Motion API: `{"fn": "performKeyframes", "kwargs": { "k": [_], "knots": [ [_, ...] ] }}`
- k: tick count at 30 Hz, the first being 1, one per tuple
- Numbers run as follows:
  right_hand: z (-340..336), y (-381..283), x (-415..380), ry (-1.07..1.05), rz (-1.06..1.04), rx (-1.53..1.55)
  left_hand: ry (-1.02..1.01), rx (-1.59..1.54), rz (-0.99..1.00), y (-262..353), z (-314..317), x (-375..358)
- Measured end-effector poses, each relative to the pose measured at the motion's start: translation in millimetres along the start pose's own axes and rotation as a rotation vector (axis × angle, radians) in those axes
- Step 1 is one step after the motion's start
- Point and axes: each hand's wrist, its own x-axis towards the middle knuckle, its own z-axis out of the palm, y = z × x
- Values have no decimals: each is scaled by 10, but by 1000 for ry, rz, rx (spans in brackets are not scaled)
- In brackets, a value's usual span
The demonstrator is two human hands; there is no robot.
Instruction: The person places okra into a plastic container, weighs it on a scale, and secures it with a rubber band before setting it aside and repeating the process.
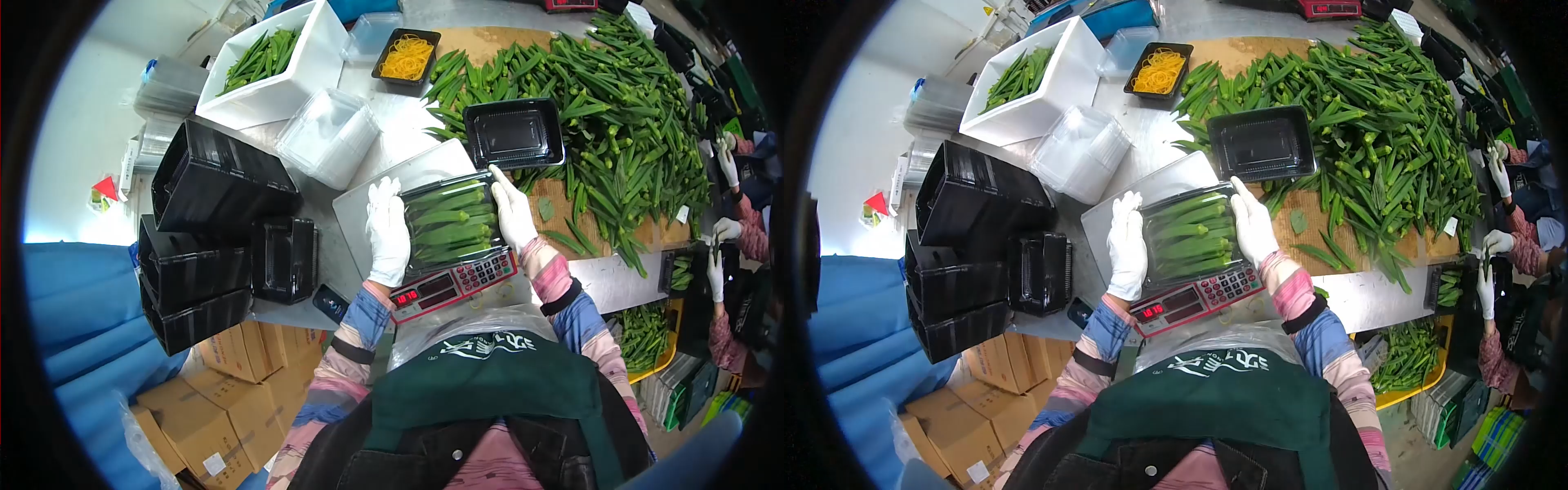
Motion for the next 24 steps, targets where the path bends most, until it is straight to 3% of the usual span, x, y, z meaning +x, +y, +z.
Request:
{"fn": "performKeyframes", "kwargs": {
  "k": [5,6,8,9,11,12,15,17,19,24],
  "knots": [
    [-68,18,112,-69,28,47,-105,40,-20,8,-130,88],
    [-61,14,65,-10,-66,9,-65,-34,-45,62,-153,58],
    [-127,6,-89,46,5,37,9,-185,-103,200,-229,-96],
    [-181,-14,-185,73,41,50,65,-101,-64,253,-302,-189],
    [-329,-40,-433,68,177,125,163,-328,-239,377,-412,-403],
    [-389,-32,-546,47,240,130,201,-295,-243,355,-463,-540],
    [-426,-23,-781,-10,324,245,-75,-593,-584,289,-598,-876],
    [-438,36,-817,-65,414,389,-100,-935,-739,371,-532,-1064],
    [-418,55,-805,-66,465,527,-41,-1011,-790,413,-496,-1098],
    [-448,29,-838,-113,515,762,-138,-1459,-726,103,-414,-1169]
  ]
}}
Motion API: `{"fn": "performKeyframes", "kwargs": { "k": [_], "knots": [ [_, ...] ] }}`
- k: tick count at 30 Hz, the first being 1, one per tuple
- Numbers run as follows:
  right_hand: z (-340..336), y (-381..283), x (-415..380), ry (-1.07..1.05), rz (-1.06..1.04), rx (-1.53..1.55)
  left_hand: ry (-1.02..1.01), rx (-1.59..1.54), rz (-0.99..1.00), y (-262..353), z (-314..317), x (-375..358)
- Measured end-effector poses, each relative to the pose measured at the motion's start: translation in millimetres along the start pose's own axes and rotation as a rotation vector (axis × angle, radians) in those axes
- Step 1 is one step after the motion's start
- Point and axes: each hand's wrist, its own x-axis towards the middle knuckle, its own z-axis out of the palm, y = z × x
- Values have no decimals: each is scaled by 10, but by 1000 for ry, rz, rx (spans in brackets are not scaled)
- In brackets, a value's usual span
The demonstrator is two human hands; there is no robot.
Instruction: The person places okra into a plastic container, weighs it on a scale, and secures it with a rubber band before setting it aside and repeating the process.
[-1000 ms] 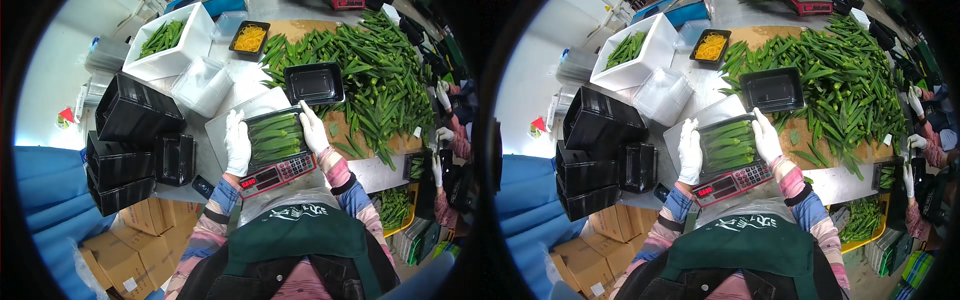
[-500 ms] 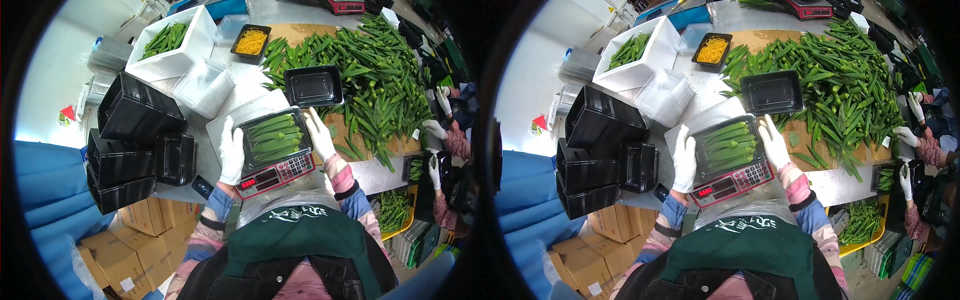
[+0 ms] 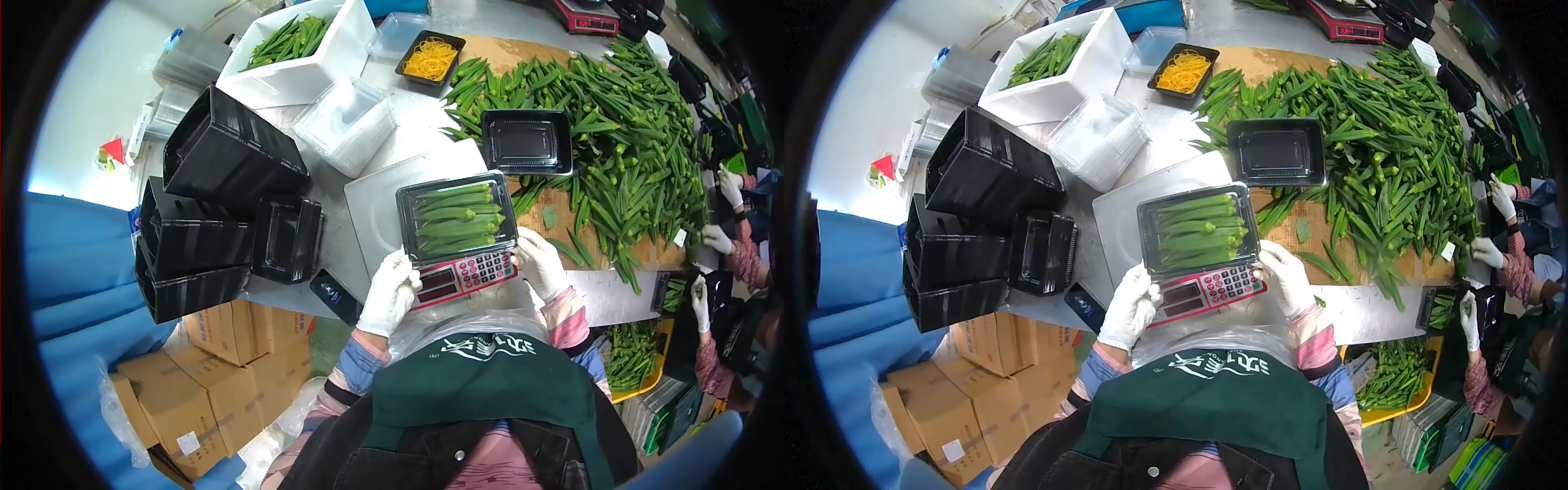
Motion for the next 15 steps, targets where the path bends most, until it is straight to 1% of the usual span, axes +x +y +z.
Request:
{"fn": "performKeyframes", "kwargs": {
  "k": [1,4,7,8,10,11,12,13,14,15],
  "knots": [
    [-2,-1,-9,-14,2,23,-23,-40,-18,-6,-28,-9],
    [-15,54,20,-159,2,205,-166,-247,-76,45,7,-1],
    [-103,194,127,-219,-20,243,-228,-215,-55,-14,-201,8],
    [-83,152,101,-156,-17,150,-156,17,-69,49,-180,-13],
    [-109,-73,124,-156,-34,-232,-6,477,-91,285,-56,-128],
    [-151,-154,150,-152,-41,-420,27,646,-146,448,20,-135],
    [-148,-231,195,-124,-123,-552,60,720,-87,562,108,-91],
    [-100,-276,262,-10,-142,-543,95,791,-27,647,171,-17],
    [-17,-327,368,33,-171,-502,144,770,78,691,167,103],
    [79,-377,487,76,-200,-460,182,717,142,726,188,233]
  ]
}}
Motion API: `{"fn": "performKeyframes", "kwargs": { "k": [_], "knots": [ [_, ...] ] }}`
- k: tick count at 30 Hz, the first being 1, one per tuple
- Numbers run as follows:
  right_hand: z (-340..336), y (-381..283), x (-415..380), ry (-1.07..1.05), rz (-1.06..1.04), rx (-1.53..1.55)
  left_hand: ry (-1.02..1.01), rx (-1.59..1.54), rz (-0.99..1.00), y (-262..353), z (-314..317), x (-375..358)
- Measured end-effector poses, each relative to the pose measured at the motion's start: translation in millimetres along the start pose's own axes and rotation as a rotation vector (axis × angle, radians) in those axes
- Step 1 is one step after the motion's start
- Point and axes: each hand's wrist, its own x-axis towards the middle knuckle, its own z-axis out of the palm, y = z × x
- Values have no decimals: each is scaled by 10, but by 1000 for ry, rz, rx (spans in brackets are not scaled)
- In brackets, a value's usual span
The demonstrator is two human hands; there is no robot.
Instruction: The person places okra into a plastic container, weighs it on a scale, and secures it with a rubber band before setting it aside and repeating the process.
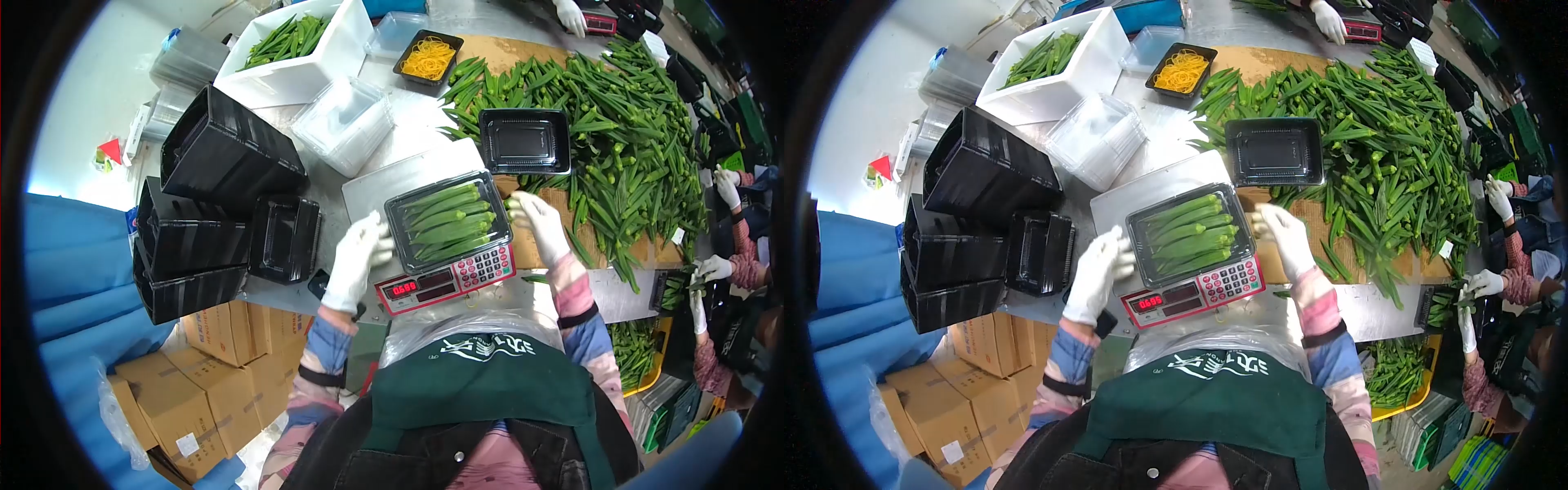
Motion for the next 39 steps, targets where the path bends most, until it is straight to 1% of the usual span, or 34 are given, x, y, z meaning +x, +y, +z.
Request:
{"fn": "performKeyframes", "kwargs": {
  "k": [2,3,4,5,6,7,8,9,10,11,12,13,14,16,17,18,20,21,22,23,24,26,27,28,29,30,31,32,34,35,36,37,39],
  "knots": [
    [252,-140,210,-54,25,53,-128,-188,-65,71,35,364],
    [311,-210,319,-80,34,79,-129,-207,-79,15,25,429],
    [295,-81,532,-106,45,27,-135,-228,-90,-39,27,520],
    [352,-131,554,-86,51,19,-143,-248,-101,-37,53,597],
    [410,-172,574,-63,59,12,-193,-321,-113,-36,44,646],
    [393,-208,532,-74,120,134,-243,-394,-128,-50,9,652],
    [384,-238,540,-111,175,185,-290,-469,-147,-36,10,623],
    [412,-226,511,-149,178,345,-309,-553,-172,-24,22,577],
    [429,-209,468,-186,181,504,-327,-550,-133,-32,29,557],
    [341,-45,542,-239,188,545,-347,-548,-97,-47,21,543],
    [278,-105,452,-296,222,536,-369,-547,-64,0,46,493],
    [230,-162,356,-335,204,515,-401,-564,-159,88,14,383],
    [200,-231,261,-372,184,495,-418,-578,-142,151,70,262],
    [213,-406,55,-356,104,426,-453,-605,-112,222,152,52],
    [238,-499,-57,-347,66,391,-532,-552,-227,275,123,7],
    [275,-584,-193,-310,86,370,-577,-442,-226,297,67,-33],
    [323,-609,-284,-329,27,116,-509,-55,-163,304,177,-68],
    [402,-623,-308,-295,-12,30,-620,156,-136,464,292,-189],
    [412,-626,-291,-305,-11,-71,-731,366,-113,683,411,-326],
    [367,-569,-265,-292,-11,18,-713,325,-290,799,483,-361],
    [317,-519,-234,-279,-18,104,-683,345,-262,780,456,-346],
    [108,-490,-283,-138,-164,-59,-574,308,-264,697,305,-309],
    [-53,-422,-353,-39,-202,-337,-489,153,-279,661,235,-339],
    [-160,-201,-450,33,-166,-579,-433,-61,-202,477,118,-290],
    [-232,87,-582,104,-131,-823,-359,-176,-183,398,19,-294],
    [-300,271,-752,-21,-41,-850,-280,-292,-162,316,-104,-296],
    [-305,495,-900,-108,63,-852,-248,-396,-143,106,-344,-180],
    [-321,661,-1033,-172,-83,-986,-178,-442,-147,127,-298,-213],
    [-241,1110,-1103,-108,-254,-1247,-56,-539,-156,179,-118,-259],
    [-263,1357,-1072,-55,-363,-1226,-52,-563,-177,65,-195,-189],
    [-296,1575,-1031,-2,-473,-1203,-90,-586,-194,63,-110,-192],
    [-331,1733,-1002,-32,-415,-1258,-127,-606,-209,98,0,-214],
    [-329,1739,-1052,-12,-359,-1345,-208,-636,-241,191,203,-283]
  ]
}}
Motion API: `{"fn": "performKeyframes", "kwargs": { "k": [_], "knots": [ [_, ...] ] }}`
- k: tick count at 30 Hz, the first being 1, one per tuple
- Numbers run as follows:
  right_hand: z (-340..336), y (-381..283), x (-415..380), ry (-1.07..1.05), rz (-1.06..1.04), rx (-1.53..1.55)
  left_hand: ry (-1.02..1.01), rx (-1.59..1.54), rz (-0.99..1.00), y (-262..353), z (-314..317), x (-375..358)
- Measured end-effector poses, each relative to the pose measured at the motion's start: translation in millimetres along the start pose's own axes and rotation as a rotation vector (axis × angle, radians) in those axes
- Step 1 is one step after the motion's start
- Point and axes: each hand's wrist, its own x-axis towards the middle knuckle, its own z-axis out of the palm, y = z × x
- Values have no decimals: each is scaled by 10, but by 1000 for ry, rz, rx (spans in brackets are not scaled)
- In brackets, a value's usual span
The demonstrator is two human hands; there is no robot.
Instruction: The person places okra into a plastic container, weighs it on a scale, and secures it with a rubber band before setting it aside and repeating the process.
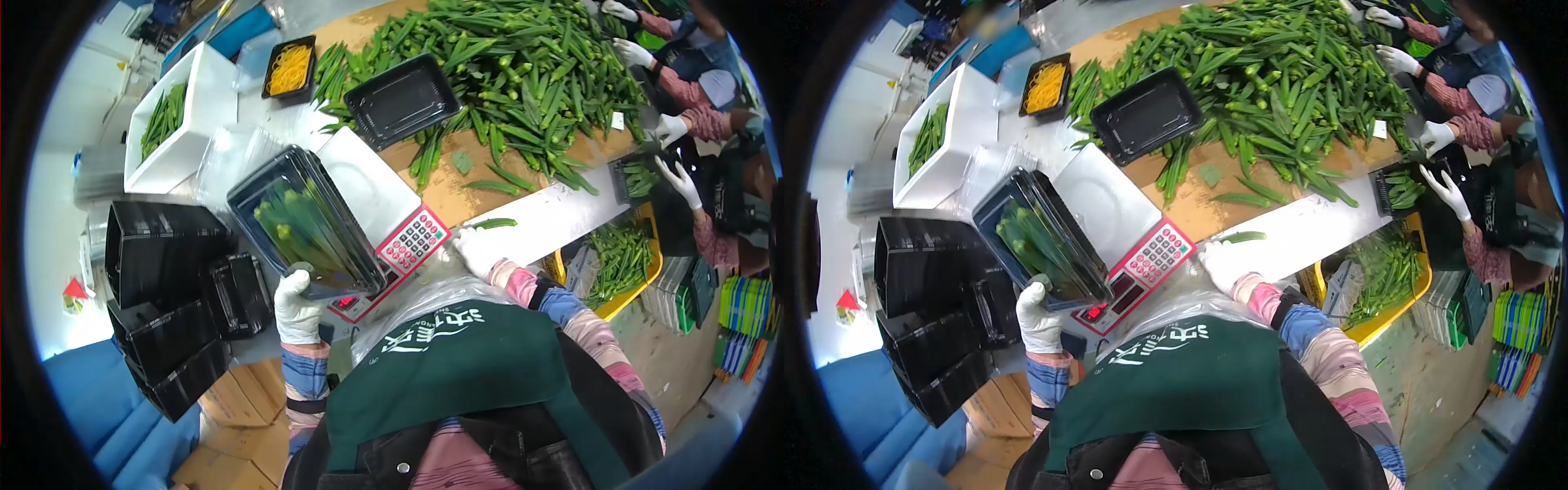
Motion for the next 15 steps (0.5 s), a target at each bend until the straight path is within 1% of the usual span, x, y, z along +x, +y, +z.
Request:
{"fn": "performKeyframes", "kwargs": {
  "k": [1,2,3,4,5,6,7,8,9,11,12,13,14,15],
  "knots": [
    [0,5,25,-12,25,-43,-29,44,-13,-28,-26,29],
    [-532,-153,120,-345,210,97,-74,53,-57,-54,-39,56],
    [-860,-261,172,-348,364,281,-120,62,-100,-86,-64,86],
    [-1112,-340,203,-346,514,468,-227,34,-130,-112,-173,154],
    [-1235,-352,208,-339,659,661,-234,-6,-178,-136,-188,157],
    [-1098,-330,134,121,215,236,-299,31,-230,-185,-199,210],
    [-1002,-226,106,136,172,215,-366,68,-285,-251,-181,266],
    [-1238,-341,185,149,130,192,-445,18,-285,-318,-111,291],
    [-1452,-464,270,160,89,168,-411,77,-336,-351,-95,295],
    [-1706,-703,405,411,-11,412,-210,100,-333,-497,366,169],
    [-1807,-773,471,408,24,565,-202,221,-312,-528,376,234],
    [-1926,-833,520,407,54,719,-218,258,-307,-578,419,246],
    [-2160,-936,512,374,95,775,-244,279,-297,-580,505,245],
    [-2102,-997,541,564,138,889,-267,300,-288,-579,527,234]
  ]
}}
